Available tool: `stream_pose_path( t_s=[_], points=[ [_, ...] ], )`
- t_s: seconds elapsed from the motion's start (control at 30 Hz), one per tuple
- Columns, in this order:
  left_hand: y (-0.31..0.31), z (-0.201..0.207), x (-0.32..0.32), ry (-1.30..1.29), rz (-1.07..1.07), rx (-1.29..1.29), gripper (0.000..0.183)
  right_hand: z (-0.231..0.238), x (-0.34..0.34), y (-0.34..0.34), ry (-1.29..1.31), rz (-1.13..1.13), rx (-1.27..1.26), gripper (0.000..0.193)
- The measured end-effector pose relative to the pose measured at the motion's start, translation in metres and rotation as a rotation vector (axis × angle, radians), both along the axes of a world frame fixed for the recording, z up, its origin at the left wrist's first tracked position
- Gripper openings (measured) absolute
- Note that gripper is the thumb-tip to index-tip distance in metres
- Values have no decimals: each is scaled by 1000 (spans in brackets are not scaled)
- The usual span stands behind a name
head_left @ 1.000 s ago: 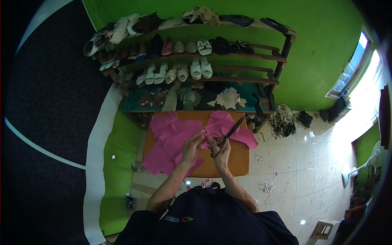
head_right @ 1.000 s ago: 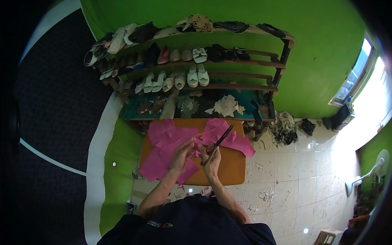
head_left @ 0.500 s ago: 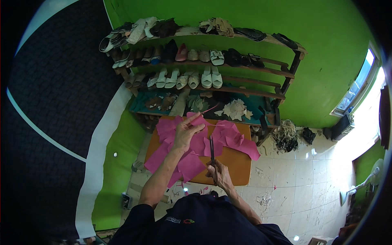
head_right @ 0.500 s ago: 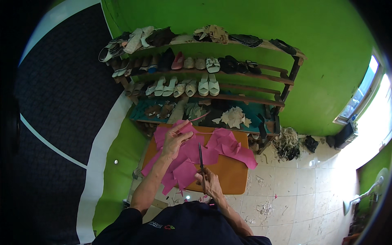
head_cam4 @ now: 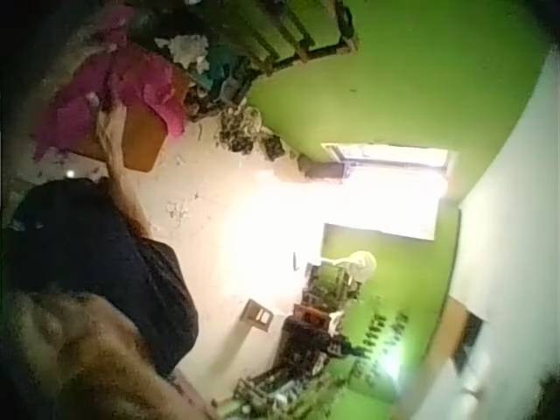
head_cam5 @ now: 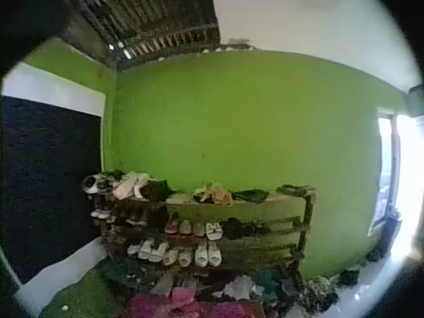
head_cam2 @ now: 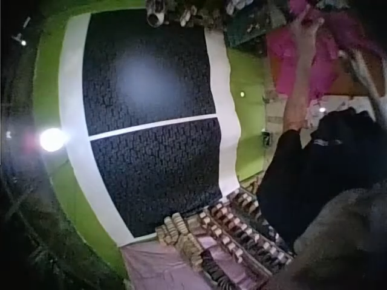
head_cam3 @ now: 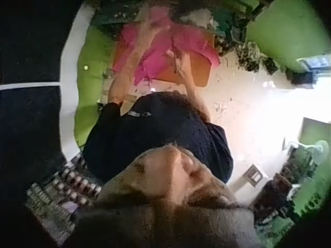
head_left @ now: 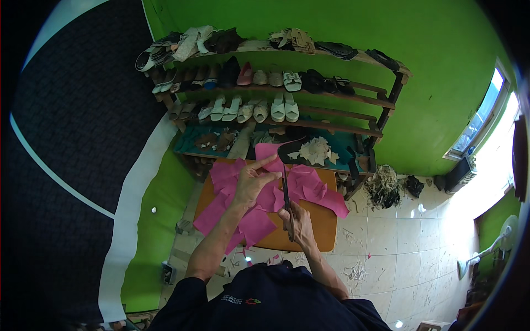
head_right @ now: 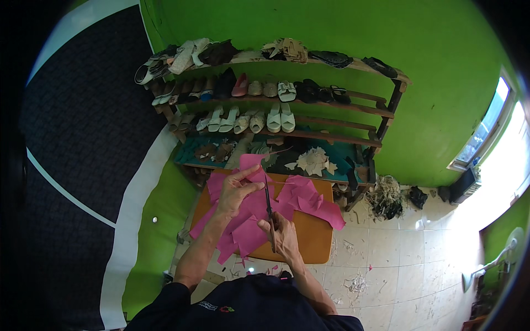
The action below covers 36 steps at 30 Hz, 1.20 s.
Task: Cutting pink fabric into specific shapes using scissors.
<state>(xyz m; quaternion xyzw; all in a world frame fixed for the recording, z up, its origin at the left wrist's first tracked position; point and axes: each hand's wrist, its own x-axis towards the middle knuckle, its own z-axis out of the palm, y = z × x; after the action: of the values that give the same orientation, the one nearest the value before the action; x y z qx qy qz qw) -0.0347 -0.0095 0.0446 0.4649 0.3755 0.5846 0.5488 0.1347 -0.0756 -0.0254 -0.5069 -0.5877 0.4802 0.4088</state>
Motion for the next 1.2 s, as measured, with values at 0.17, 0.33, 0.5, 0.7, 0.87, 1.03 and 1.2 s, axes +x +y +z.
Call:
stream_pose_path(
  t_s=[0.17, 0.33, 0.5, 0.7, 0.87, 1.03, 1.2],
  points=[
    [3, -9, -3, -13, -50, 5, 56, 20, 1, -2, 58, 5, -79, 64],
    [-1, -9, 2, 34, -12, 22, 55, 4, 0, -1, 77, -10, -24, 65],
    [-4, -10, 2, -4, -26, -13, 54, -1, 1, -2, 87, -22, -17, 65],
    [-3, -17, 1, 2, -43, 8, 54, -8, 3, -3, 82, -32, 4, 66],
    [-5, -10, 1, 0, -54, 12, 56, -2, 2, -5, 97, -57, 22, 69],
    [-3, -11, -2, -18, -72, 30, 57, -7, 2, -4, 69, -70, -7, 70],
    [-4, -1, -4, -19, -70, 38, 58, -4, 0, -6, 80, -77, -34, 71]
  ],
)
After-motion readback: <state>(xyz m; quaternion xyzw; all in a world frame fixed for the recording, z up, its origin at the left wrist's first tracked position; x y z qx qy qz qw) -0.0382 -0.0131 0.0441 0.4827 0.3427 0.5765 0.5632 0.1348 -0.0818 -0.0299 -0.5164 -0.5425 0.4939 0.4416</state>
